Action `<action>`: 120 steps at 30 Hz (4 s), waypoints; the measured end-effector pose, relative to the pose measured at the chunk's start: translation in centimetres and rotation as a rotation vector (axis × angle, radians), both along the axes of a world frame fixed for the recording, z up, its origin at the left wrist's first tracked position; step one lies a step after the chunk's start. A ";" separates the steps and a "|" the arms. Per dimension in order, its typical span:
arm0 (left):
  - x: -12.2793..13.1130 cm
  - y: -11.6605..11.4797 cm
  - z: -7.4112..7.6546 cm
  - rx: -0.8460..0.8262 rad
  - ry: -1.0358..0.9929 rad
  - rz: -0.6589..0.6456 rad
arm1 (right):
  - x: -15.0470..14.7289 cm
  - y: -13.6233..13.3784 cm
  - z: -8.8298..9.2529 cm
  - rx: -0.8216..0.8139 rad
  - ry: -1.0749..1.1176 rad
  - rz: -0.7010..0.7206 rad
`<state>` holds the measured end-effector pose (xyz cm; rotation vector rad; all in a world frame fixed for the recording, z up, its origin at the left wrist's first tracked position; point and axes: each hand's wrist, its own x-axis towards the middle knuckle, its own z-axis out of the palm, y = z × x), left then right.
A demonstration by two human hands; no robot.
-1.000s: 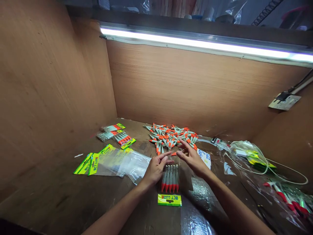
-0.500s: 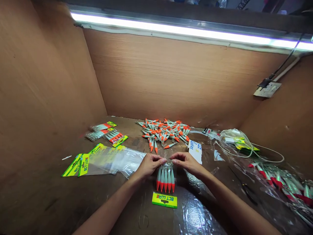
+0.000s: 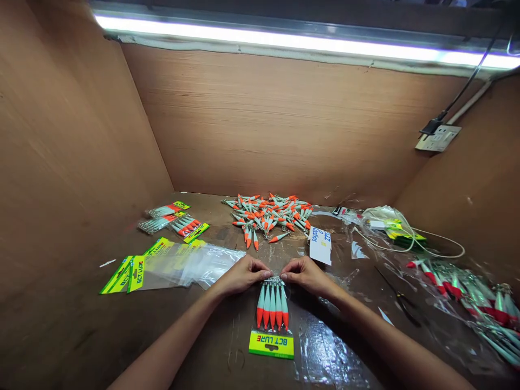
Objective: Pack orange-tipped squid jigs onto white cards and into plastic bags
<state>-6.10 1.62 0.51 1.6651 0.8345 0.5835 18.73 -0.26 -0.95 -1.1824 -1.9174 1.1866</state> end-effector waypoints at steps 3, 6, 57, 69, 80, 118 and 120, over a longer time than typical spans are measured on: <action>0.0 -0.5 -0.1 0.022 0.018 -0.013 | -0.2 -0.4 -0.3 0.103 -0.057 0.013; 0.0 -1.3 -0.2 0.028 0.019 -0.004 | -0.4 -0.8 -0.4 0.161 -0.089 0.002; -11.9 1.6 8.3 0.949 0.432 1.080 | 10.5 -2.0 1.5 0.478 -0.116 -0.757; 0.8 -5.3 0.3 0.756 0.803 0.126 | 0.9 3.1 2.4 0.534 -0.576 -0.319; -1.7 -4.1 1.4 0.749 0.692 0.185 | -1.5 7.5 3.3 0.603 -0.316 -0.222; -1.8 -2.3 -0.1 0.754 0.368 0.202 | -0.1 5.1 5.9 0.666 -0.530 0.006; -1.9 -2.3 -0.2 0.753 0.368 0.197 | 0.5 8.5 7.5 0.607 -0.673 -0.217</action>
